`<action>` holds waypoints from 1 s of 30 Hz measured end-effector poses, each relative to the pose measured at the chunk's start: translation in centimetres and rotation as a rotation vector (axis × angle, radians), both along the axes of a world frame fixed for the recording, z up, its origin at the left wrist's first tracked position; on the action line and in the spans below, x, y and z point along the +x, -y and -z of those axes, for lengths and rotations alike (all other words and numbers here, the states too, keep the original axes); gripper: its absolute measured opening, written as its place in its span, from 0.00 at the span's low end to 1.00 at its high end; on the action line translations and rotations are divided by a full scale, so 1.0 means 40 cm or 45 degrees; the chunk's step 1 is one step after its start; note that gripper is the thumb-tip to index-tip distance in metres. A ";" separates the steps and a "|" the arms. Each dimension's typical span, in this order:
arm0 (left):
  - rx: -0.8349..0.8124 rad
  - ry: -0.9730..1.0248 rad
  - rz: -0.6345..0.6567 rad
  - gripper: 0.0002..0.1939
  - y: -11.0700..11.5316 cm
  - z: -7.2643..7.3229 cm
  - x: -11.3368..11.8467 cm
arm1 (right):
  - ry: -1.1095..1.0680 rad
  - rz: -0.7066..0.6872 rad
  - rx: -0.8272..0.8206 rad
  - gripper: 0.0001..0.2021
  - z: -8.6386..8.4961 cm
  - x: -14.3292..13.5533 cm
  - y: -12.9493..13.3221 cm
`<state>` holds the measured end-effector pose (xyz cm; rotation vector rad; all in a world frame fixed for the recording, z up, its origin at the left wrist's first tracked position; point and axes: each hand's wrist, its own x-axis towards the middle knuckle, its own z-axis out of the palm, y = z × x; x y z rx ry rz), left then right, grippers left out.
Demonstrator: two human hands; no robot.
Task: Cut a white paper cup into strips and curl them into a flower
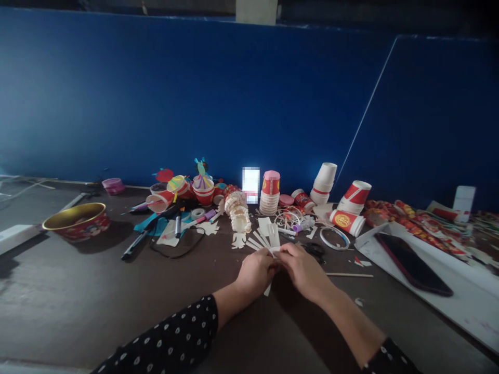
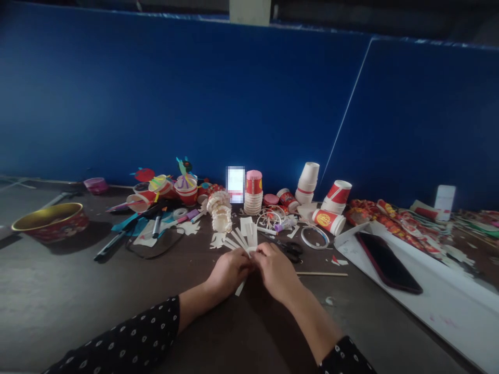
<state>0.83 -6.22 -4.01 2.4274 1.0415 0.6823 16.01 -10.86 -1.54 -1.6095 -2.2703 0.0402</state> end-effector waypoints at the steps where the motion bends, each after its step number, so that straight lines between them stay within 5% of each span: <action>1: 0.001 -0.008 -0.002 0.08 -0.001 0.001 0.000 | -0.001 -0.009 -0.004 0.14 0.004 0.000 -0.003; 11: 0.016 -0.016 0.002 0.07 -0.002 0.000 0.000 | -0.278 -0.127 -0.095 0.14 0.015 0.024 0.006; 30: 0.020 -0.030 -0.014 0.05 0.001 -0.003 -0.001 | -0.372 0.030 -0.087 0.09 0.023 0.022 0.005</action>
